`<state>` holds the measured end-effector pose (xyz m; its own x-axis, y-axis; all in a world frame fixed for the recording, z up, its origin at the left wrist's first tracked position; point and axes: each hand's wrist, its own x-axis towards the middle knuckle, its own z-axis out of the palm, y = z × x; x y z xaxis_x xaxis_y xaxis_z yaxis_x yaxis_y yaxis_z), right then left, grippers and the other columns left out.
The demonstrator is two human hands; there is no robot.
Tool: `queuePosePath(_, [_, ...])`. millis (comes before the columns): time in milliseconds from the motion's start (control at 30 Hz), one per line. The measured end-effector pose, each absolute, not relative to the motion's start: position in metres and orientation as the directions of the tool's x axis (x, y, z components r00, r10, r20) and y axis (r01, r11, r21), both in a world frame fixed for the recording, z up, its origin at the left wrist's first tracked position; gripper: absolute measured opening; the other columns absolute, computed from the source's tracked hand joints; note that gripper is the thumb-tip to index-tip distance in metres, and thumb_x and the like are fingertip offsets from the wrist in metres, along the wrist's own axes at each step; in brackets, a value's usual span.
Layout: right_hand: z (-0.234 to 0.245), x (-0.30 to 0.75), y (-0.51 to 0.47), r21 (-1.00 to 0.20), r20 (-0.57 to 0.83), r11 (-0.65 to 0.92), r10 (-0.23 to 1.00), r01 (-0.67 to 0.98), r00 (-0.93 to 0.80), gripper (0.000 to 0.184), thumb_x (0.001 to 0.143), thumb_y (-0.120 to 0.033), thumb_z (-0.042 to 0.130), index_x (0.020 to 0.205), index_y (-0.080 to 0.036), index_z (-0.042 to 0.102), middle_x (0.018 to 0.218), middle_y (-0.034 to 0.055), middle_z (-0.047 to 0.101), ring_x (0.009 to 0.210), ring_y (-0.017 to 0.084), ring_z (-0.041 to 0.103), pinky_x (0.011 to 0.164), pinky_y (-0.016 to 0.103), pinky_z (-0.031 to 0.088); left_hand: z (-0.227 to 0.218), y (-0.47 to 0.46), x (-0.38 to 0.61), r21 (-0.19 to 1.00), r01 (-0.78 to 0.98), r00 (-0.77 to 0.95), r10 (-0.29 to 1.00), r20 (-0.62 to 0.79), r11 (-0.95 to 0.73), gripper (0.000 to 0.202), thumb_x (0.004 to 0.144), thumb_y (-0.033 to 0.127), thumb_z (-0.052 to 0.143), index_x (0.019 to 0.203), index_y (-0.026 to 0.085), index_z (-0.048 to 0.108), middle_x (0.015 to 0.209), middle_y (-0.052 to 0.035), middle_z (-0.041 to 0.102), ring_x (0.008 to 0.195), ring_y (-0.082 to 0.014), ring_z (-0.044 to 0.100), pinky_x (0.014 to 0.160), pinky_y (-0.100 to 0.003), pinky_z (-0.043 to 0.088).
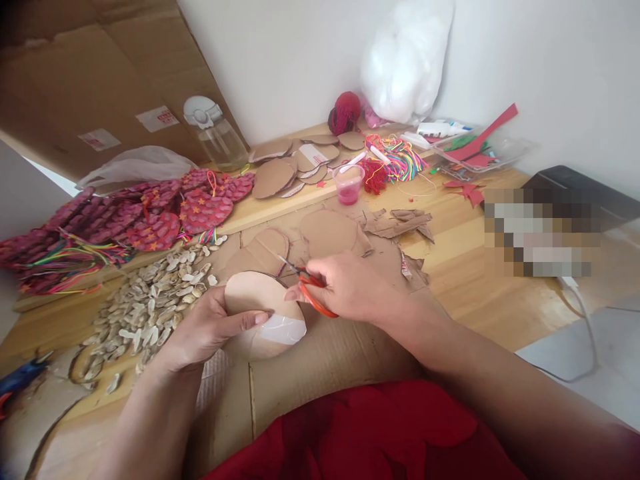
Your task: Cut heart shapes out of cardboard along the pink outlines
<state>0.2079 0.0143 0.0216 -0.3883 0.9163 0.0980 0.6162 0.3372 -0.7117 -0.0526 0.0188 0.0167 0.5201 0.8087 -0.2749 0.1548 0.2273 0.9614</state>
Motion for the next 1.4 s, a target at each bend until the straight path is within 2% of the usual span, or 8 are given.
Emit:
queuePosePath(167, [0.021, 0.210, 0.013, -0.723, 0.121, 0.290, 0.947, 0.627, -0.298, 0.040, 0.087, -0.046, 0.068, 0.063, -0.019, 0.049, 0.051, -0.0061, 0.046, 0.048, 0.009, 0.035, 0.050, 0.026, 0.021, 0.014, 0.016, -0.045, 0.931, 0.283, 0.202, 0.963, 0.176, -0.230, 0.023, 0.079, 0.028, 0.080, 0.101, 0.020, 0.078, 0.097, -0.0063, 0.080, 0.085, -0.0212, 0.074, 0.080, -0.030, 0.057])
queuePosePath(333, [0.023, 0.208, 0.009, -0.701, 0.135, 0.306, 0.944, 0.644, -0.302, 0.043, 0.086, -0.047, 0.069, 0.063, -0.020, 0.046, 0.052, -0.0063, 0.041, 0.050, 0.010, 0.036, 0.049, 0.025, 0.023, 0.009, 0.017, -0.044, 0.430, 0.606, 0.197, 0.650, 0.733, -0.669, 0.024, 0.080, 0.013, 0.077, 0.102, 0.023, 0.075, 0.090, -0.0040, 0.076, 0.079, -0.0177, 0.070, 0.075, -0.029, 0.053])
queuePosePath(500, [0.021, 0.207, 0.008, -0.689, 0.166, 0.325, 0.941, 0.648, -0.295, 0.047, 0.086, -0.048, 0.070, 0.062, -0.020, 0.041, 0.053, -0.0066, 0.037, 0.051, 0.009, 0.034, 0.049, 0.025, 0.022, 0.008, 0.017, -0.051, 0.183, 0.699, 0.298, 0.514, 0.804, -0.692, 0.036, 0.083, 0.014, 0.075, 0.117, 0.025, 0.071, 0.097, -0.0070, 0.075, 0.084, -0.0191, 0.068, 0.076, -0.030, 0.051])
queuePosePath(667, [0.020, 0.206, 0.005, -0.743, 0.136, 0.299, 0.943, 0.598, -0.303, 0.043, 0.087, -0.048, 0.070, 0.065, -0.020, 0.045, 0.055, -0.0068, 0.038, 0.052, 0.009, 0.035, 0.050, 0.026, 0.023, 0.009, 0.016, -0.050, 0.180, 0.710, 0.293, 0.518, 0.804, -0.681, 0.034, 0.082, 0.018, 0.076, 0.115, 0.027, 0.074, 0.097, -0.0068, 0.077, 0.084, -0.0199, 0.070, 0.077, -0.030, 0.052])
queuePosePath(767, [0.021, 0.203, 0.005, -0.813, 0.083, 0.229, 0.956, 0.536, -0.283, 0.038, 0.086, -0.048, 0.071, 0.070, -0.020, 0.052, 0.058, -0.0060, 0.044, 0.054, 0.010, 0.039, 0.051, 0.025, 0.027, 0.009, 0.016, -0.040, 0.553, 0.612, -0.002, 0.698, 0.716, -0.565, 0.020, 0.080, 0.023, 0.078, 0.100, 0.025, 0.078, 0.093, -0.0052, 0.078, 0.084, -0.0206, 0.072, 0.079, -0.031, 0.055])
queuePosePath(867, [0.020, 0.198, 0.007, -0.929, 0.030, 0.120, 0.968, 0.351, -0.250, 0.032, 0.086, -0.045, 0.072, 0.076, -0.019, 0.057, 0.063, -0.0049, 0.050, 0.057, 0.010, 0.044, 0.053, 0.025, 0.033, 0.007, 0.018, -0.026, 0.945, 0.091, -0.374, 0.869, 0.324, -0.313, 0.028, 0.075, 0.031, 0.083, 0.100, 0.021, 0.077, 0.097, -0.0048, 0.079, 0.095, -0.0222, 0.073, 0.090, -0.033, 0.055])
queuePosePath(1067, [0.013, 0.178, 0.008, -0.992, -0.088, -0.106, 0.970, -0.069, -0.227, 0.044, 0.061, -0.039, 0.091, 0.083, -0.019, 0.059, 0.063, -0.0060, 0.056, 0.056, 0.010, 0.047, 0.052, 0.023, 0.037, 0.005, 0.012, -0.002, 0.775, -0.620, -0.251, 0.904, -0.346, 0.124, 0.035, 0.078, 0.019, 0.079, 0.113, 0.020, 0.073, 0.114, -0.0066, 0.076, 0.104, -0.0191, 0.071, 0.095, -0.029, 0.056])
queuePosePath(1400, [0.013, 0.165, 0.005, -0.924, -0.165, -0.212, 0.972, -0.319, -0.167, 0.037, 0.055, -0.029, 0.090, 0.070, -0.017, 0.059, 0.062, -0.0057, 0.058, 0.057, 0.009, 0.049, 0.056, 0.024, 0.041, 0.006, 0.000, 0.010, 0.719, -0.634, -0.077, 0.903, -0.423, 0.283, 0.040, 0.076, 0.016, 0.078, 0.116, 0.019, 0.072, 0.109, -0.0060, 0.078, 0.094, -0.0185, 0.074, 0.096, -0.031, 0.057])
